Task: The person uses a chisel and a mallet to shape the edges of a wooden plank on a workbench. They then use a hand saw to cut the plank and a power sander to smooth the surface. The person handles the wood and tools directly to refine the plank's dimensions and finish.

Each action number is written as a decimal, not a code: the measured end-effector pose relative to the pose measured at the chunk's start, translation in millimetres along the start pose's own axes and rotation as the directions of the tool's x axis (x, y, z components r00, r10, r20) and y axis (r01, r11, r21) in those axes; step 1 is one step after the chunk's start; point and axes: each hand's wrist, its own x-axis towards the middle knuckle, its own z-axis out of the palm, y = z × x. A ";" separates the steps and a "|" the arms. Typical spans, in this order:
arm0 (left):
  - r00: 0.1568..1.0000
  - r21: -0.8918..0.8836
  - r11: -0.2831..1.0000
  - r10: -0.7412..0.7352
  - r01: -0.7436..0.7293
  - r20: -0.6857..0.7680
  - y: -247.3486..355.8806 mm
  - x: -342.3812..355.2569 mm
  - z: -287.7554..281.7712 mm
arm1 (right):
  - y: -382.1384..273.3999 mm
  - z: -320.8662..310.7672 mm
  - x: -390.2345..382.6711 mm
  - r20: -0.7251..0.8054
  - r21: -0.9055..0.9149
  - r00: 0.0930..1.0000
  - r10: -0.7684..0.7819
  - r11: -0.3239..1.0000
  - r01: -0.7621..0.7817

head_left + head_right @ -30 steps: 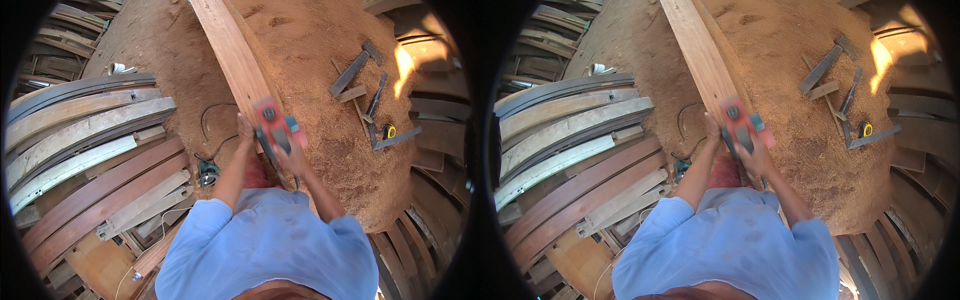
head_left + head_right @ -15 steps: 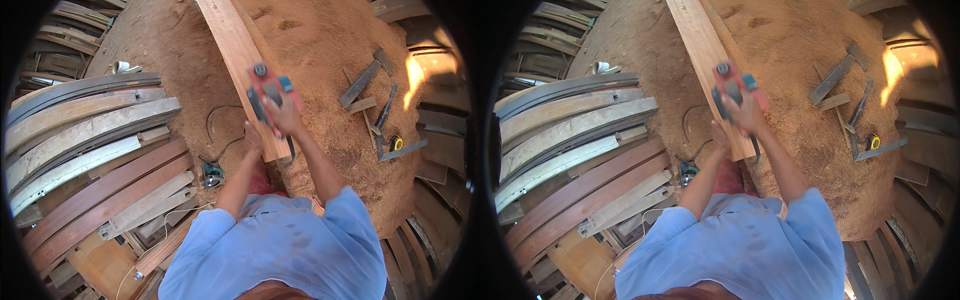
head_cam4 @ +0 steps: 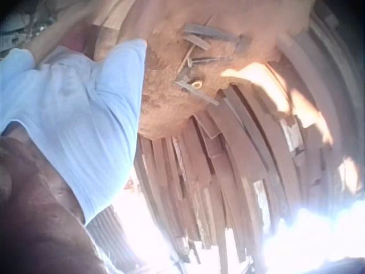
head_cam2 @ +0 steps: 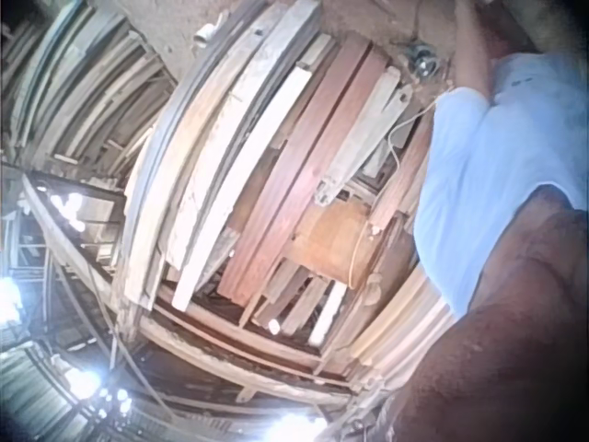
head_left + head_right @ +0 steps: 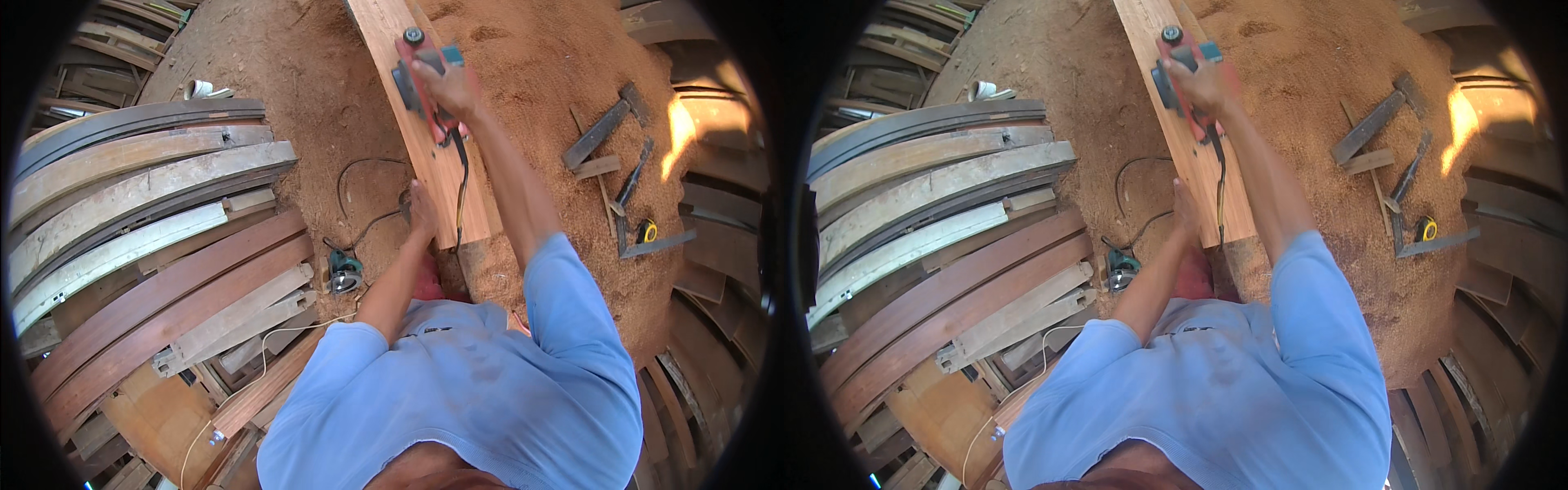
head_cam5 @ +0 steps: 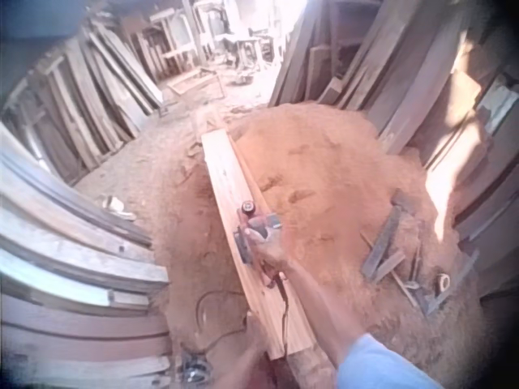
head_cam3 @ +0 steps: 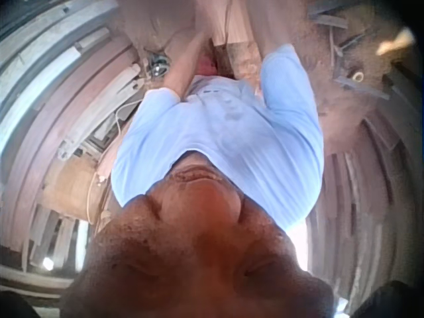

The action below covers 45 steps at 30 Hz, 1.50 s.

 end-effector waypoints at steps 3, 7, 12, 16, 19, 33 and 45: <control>0.976 -0.167 0.979 -0.087 0.121 0.200 2.6 -1.3 -13.2 | 19.9 5.8 -77.7 -0.004 0.117 0.998 -0.060 0.991 0.060; 0.951 -0.248 0.949 -0.119 0.193 0.287 -9.1 -13.2 -45.2 | 43.5 -15.7 -246.5 0.196 0.239 0.979 -0.052 0.971 0.004; 0.919 -0.267 0.898 -0.274 0.350 0.284 -24.5 -23.8 -57.9 | 52.6 -29.4 -391.9 0.191 0.055 0.970 0.152 0.985 -0.166; 0.936 -0.382 0.876 -0.185 0.295 0.298 -30.6 -23.9 -55.9 | 44.7 -20.5 -366.2 0.140 0.058 0.976 0.165 0.983 -0.175; 0.961 -0.455 0.860 -0.128 0.231 0.246 -47.9 -14.7 -49.8 | 30.6 -1.3 -287.5 0.112 0.134 0.989 0.100 0.984 -0.114; 0.970 0.553 0.810 0.242 -0.195 -0.012 -25.1 -40.2 -8.8 | -76.7 66.1 129.9 0.131 0.057 0.985 -0.110 0.993 0.103; 0.994 0.539 0.835 0.101 -0.112 0.050 -74.3 -5.9 -30.5 | -10.2 18.7 -29.2 0.142 0.143 0.988 -0.054 0.989 0.033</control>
